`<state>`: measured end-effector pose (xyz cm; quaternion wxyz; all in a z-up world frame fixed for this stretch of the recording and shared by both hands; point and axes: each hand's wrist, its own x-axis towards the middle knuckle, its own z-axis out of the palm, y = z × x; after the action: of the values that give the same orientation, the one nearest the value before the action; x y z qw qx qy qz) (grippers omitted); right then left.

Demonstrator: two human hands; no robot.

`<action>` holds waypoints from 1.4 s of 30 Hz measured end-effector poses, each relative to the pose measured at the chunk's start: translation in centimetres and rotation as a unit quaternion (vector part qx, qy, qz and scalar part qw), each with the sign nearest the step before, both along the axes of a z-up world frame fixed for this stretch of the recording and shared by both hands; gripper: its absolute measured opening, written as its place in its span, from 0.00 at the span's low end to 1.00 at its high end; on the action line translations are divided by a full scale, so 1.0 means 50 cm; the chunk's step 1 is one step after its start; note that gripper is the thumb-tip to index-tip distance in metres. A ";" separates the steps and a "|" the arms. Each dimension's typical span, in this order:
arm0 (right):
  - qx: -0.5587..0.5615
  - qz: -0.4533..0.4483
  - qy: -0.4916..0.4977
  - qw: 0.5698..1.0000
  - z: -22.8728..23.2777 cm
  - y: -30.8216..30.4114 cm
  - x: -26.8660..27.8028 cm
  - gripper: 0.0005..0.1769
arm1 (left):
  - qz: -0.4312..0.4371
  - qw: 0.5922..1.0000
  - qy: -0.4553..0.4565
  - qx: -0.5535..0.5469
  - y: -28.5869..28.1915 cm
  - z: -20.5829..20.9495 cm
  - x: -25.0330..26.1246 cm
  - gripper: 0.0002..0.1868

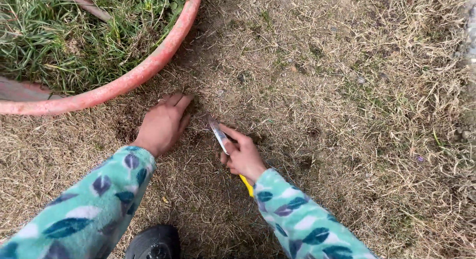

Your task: Using a small hand tool to dig out weeds and grass from a lawn and placing the debris into a bucket.

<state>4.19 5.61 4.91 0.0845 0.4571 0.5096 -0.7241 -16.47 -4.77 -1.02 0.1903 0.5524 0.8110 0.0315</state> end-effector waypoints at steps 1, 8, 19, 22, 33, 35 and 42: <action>0.010 0.001 -0.008 1.000 0.013 -0.002 0.021 0.28 | 0.029 0.999 -0.004 0.015 0.016 0.005 0.005 0.30; 0.062 -0.001 -0.020 0.998 0.057 -0.005 0.155 0.28 | 0.112 0.980 -0.016 0.162 0.046 -0.068 0.014 0.07; 0.230 0.036 0.088 0.969 0.118 -0.007 0.209 0.27 | 0.320 0.774 -0.433 0.333 -0.002 0.045 0.156 0.04; 0.332 0.070 0.114 0.934 0.124 -0.005 0.229 0.26 | 0.362 0.679 -0.550 0.325 0.029 0.078 0.224 0.06; 0.364 0.043 0.075 0.927 0.123 -0.002 0.310 0.27 | 0.367 0.603 -0.660 0.257 0.073 0.150 0.330 0.05; 0.357 0.090 0.061 0.928 0.103 -0.008 0.311 0.28 | 0.395 0.563 -0.683 0.246 0.073 0.162 0.343 0.02; 0.402 0.099 0.065 0.908 0.100 -0.029 0.306 0.30 | 0.409 0.504 -0.733 0.202 0.067 0.212 0.350 0.03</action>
<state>19.51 4.17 9.89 -0.0685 0.3518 0.8043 -0.4740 1.04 -1.41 9.60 0.5660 -0.0380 0.4886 0.6630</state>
